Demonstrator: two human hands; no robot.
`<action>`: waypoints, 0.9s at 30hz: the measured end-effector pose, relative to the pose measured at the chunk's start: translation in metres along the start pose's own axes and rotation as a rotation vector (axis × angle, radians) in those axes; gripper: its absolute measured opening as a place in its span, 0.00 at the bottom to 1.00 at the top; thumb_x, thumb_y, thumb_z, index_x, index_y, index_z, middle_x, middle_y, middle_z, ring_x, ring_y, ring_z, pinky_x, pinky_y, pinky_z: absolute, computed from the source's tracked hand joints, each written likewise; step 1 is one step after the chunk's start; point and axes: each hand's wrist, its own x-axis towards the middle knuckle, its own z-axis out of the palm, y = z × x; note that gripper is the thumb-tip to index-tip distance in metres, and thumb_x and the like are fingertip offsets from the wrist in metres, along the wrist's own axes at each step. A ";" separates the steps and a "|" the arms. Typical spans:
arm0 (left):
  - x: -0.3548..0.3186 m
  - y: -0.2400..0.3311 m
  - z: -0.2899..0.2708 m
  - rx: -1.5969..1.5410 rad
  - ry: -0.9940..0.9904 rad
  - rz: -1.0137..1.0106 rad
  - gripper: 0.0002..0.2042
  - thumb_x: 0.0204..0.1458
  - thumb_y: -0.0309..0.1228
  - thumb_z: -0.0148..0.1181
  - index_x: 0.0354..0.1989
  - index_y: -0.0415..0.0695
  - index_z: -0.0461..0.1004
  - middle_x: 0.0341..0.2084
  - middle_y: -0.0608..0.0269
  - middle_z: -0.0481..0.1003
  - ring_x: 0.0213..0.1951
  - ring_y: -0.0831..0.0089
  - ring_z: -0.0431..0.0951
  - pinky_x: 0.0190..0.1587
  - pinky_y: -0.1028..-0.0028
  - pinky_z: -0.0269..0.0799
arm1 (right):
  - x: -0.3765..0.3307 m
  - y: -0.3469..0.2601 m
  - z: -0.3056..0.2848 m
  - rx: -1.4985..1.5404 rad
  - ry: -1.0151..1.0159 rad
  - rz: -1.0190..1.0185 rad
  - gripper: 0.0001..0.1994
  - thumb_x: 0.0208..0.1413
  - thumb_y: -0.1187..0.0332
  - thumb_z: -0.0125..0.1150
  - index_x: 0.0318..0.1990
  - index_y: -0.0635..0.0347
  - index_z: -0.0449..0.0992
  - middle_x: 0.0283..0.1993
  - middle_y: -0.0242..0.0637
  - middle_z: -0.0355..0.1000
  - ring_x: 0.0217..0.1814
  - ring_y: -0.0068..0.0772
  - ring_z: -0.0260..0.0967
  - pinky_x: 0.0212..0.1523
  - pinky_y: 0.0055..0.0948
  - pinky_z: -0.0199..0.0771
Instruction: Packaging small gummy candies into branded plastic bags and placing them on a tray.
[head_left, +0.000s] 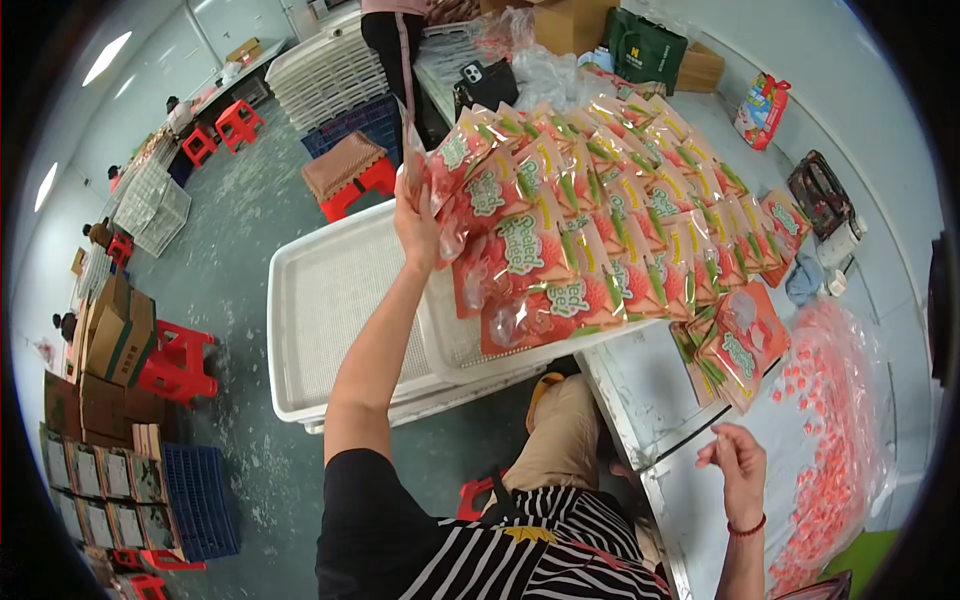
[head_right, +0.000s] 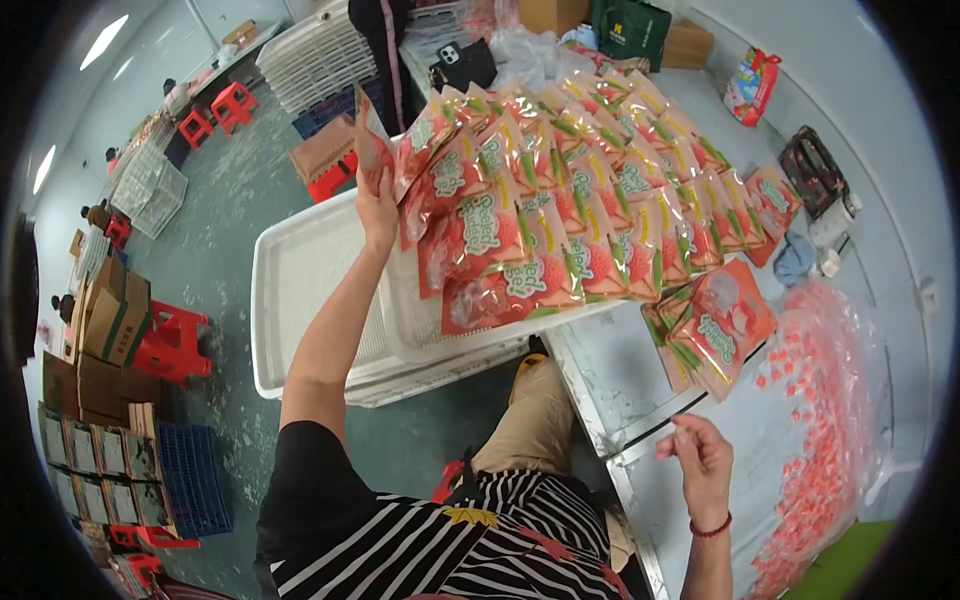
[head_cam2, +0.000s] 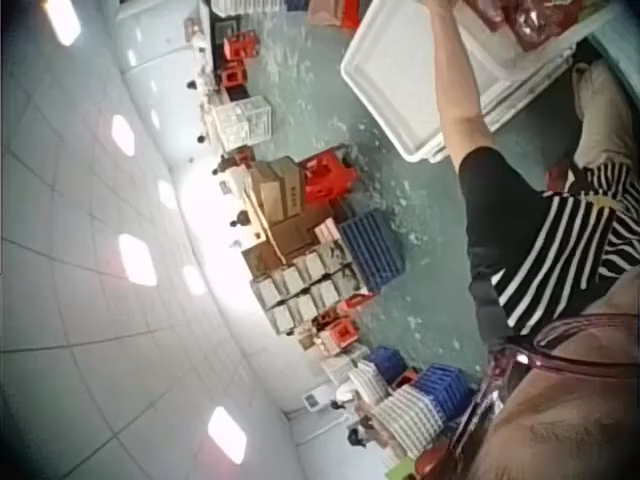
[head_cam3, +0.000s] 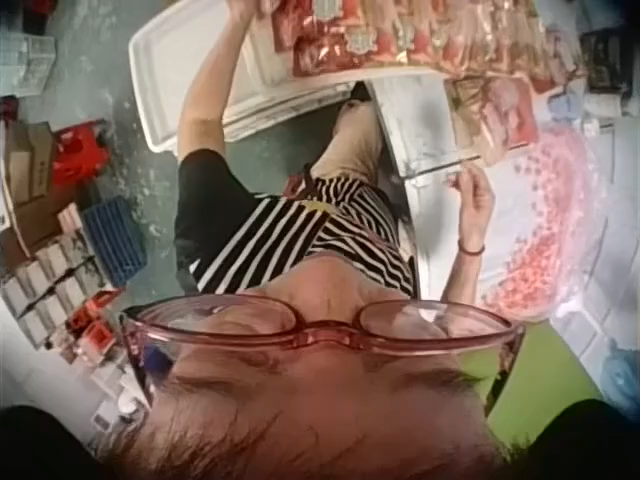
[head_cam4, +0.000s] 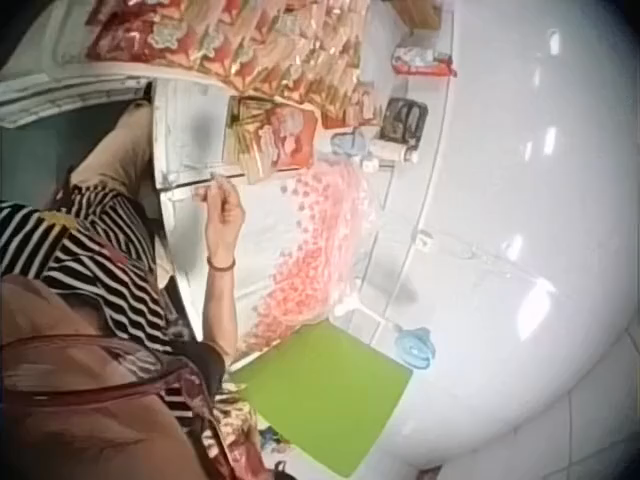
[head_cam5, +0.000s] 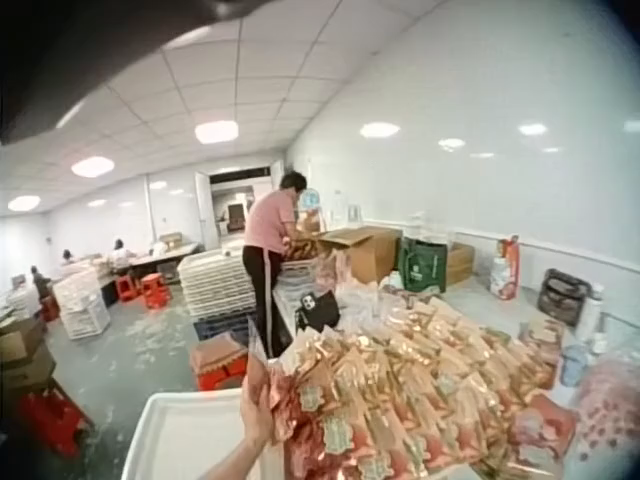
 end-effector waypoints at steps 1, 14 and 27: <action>0.003 -0.011 0.006 0.052 -0.083 -0.081 0.24 0.58 0.33 0.51 0.63 0.47 0.55 0.52 0.44 0.69 0.53 0.50 0.70 0.52 0.62 0.65 | -0.006 0.006 -0.006 0.008 0.045 0.027 0.10 0.62 0.72 0.49 0.47 0.67 0.71 0.29 0.38 0.73 0.31 0.26 0.70 0.39 0.28 0.74; 0.018 -0.078 0.038 0.423 -0.368 0.127 0.38 0.44 0.25 0.56 0.66 0.44 0.47 0.57 0.43 0.62 0.54 0.46 0.67 0.53 0.59 0.65 | -0.046 0.042 -0.033 -0.003 0.340 0.138 0.10 0.61 0.71 0.50 0.46 0.67 0.71 0.28 0.36 0.72 0.29 0.24 0.70 0.34 0.25 0.74; -0.035 0.133 0.052 -0.265 -0.325 0.360 0.18 0.50 0.22 0.57 0.49 0.33 0.62 0.52 0.47 0.64 0.53 0.59 0.68 0.56 0.68 0.61 | -0.054 0.134 -0.055 0.134 0.330 0.255 0.09 0.62 0.72 0.50 0.47 0.65 0.71 0.30 0.34 0.73 0.31 0.20 0.70 0.36 0.19 0.73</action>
